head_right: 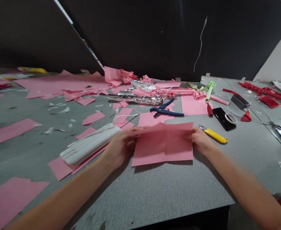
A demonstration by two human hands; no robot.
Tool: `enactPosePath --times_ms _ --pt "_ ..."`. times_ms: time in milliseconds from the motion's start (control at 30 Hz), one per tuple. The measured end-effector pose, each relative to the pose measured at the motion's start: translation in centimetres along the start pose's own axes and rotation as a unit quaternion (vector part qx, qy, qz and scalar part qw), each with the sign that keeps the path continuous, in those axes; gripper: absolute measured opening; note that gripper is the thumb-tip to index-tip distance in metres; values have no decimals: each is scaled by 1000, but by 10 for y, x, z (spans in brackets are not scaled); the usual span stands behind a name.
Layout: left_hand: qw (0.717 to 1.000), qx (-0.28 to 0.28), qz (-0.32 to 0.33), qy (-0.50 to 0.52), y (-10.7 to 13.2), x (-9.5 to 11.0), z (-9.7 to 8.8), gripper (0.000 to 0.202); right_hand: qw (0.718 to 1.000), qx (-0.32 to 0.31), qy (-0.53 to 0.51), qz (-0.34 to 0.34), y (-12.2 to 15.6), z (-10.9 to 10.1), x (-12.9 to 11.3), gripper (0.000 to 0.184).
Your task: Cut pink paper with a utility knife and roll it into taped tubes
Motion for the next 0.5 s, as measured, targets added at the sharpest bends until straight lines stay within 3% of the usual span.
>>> enactPosePath --times_ms 133,200,367,500 --pt "999 -49 -12 -18 4 11 0 35 997 -48 57 -13 3 1 -6 41" --pt "998 -50 -15 -46 4 12 0 33 995 -62 70 -17 4 1 -7 44" --pt "999 -37 10 -34 -1 8 -1 57 997 -48 44 -35 1 -2 -7 31" --pt "996 -60 27 -52 0 7 -3 67 998 -8 36 -57 0 -9 -14 21"
Point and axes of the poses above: each hand's wrist, its own y-axis away from the middle knuckle, its own z-axis out of the palm, x = y × z, the point moved 2 cm from there along -y, towards the middle knuckle, and after that the axes turned 3 degrees about z, right-handed, at the moved point
